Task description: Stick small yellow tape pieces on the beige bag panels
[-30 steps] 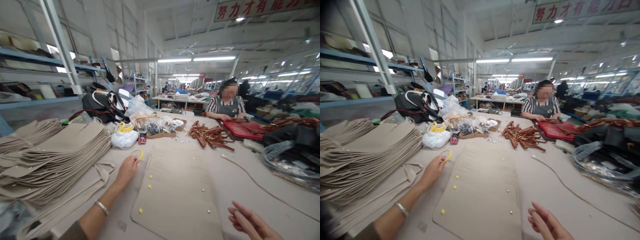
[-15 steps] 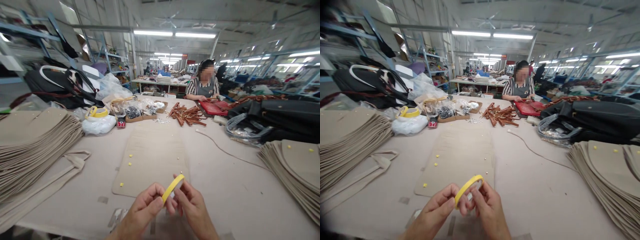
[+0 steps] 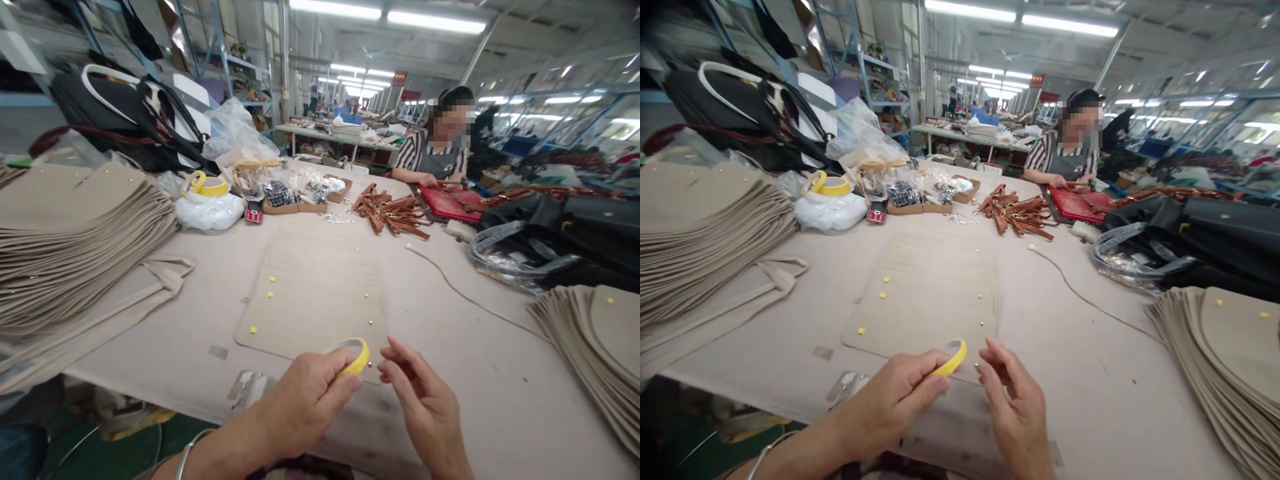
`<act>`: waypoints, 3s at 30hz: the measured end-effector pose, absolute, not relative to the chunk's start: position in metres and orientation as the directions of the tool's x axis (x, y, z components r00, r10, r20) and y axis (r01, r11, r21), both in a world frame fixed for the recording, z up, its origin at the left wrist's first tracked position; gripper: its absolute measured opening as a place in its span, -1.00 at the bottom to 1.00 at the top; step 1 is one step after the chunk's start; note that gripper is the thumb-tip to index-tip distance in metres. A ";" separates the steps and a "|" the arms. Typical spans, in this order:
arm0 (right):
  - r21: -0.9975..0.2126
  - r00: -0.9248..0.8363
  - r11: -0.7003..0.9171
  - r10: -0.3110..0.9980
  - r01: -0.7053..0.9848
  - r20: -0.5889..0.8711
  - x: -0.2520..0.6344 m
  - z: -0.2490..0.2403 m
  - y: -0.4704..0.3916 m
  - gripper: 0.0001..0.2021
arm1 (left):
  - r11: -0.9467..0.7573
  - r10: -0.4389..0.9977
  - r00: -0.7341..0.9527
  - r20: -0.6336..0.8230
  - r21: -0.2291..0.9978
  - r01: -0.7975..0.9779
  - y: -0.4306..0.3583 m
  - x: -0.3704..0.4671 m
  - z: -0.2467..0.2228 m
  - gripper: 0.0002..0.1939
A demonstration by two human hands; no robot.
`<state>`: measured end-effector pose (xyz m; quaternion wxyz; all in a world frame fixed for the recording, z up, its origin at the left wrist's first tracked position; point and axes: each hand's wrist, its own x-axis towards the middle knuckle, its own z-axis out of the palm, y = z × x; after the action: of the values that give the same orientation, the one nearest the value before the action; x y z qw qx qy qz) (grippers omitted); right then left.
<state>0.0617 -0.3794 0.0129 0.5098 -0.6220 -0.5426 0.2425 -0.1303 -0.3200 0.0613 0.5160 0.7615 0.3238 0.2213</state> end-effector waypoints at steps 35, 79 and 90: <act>-0.804 0.303 0.084 0.899 0.589 0.316 0.044 0.029 -0.360 -0.85 | -0.801 0.596 0.654 0.466 0.400 0.444 -0.306 -0.101 0.035 -0.74; -0.473 0.159 -0.078 0.978 0.877 0.133 0.068 -0.008 -0.377 -0.73 | -0.789 0.590 0.779 0.211 0.353 0.503 -0.314 -0.112 -0.015 -0.93; -0.456 0.244 -0.249 0.967 0.854 -0.072 0.058 0.003 -0.350 -0.80 | -0.781 0.604 0.751 0.267 0.390 0.488 -0.312 -0.114 -0.014 -0.96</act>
<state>0.0576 -0.3501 0.0029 0.1638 -0.7714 -0.5904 0.1720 -0.1140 -0.3121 -0.0137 0.1498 0.9237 0.2955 0.1925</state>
